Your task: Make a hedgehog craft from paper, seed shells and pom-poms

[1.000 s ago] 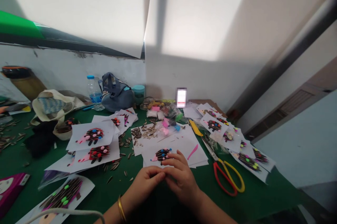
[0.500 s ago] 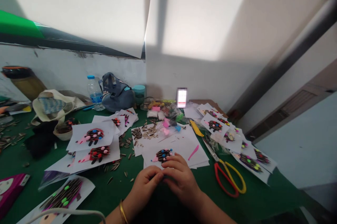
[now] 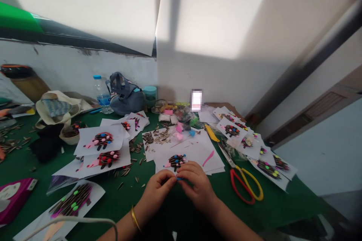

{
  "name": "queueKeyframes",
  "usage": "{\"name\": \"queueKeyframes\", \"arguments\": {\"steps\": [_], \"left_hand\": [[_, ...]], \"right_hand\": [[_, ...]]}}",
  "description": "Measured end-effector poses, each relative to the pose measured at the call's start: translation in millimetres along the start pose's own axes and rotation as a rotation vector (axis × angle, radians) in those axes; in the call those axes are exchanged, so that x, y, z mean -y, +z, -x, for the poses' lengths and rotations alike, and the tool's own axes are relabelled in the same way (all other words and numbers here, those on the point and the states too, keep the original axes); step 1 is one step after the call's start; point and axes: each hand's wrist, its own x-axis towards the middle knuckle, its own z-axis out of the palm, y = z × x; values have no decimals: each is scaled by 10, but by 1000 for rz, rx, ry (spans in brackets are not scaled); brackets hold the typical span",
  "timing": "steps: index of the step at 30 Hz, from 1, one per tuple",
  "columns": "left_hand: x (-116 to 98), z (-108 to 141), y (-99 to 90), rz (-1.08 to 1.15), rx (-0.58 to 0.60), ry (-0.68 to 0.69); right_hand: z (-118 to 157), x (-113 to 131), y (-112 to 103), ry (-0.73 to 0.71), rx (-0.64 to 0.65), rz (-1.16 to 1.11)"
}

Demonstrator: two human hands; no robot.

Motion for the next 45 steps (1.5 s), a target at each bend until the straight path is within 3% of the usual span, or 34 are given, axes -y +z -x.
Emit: {"name": "queueKeyframes", "arguments": {"steps": [17, 24, 35, 41, 45], "left_hand": [[87, 36, 17, -170, -40, 97], [67, 34, 17, -165, -7, 87], [113, 17, -5, -124, -59, 175], [135, 15, 0, -72, -83, 82], [102, 28, -13, -114, -176, 77]], "right_hand": [[-31, 79, 41, 0, 10, 114], [-35, 74, 43, -92, 34, 179], [-2, 47, -55, 75, -14, 123], [50, 30, 9, 110, 28, -7], [55, 38, 24, 126, 70, -79]]}}
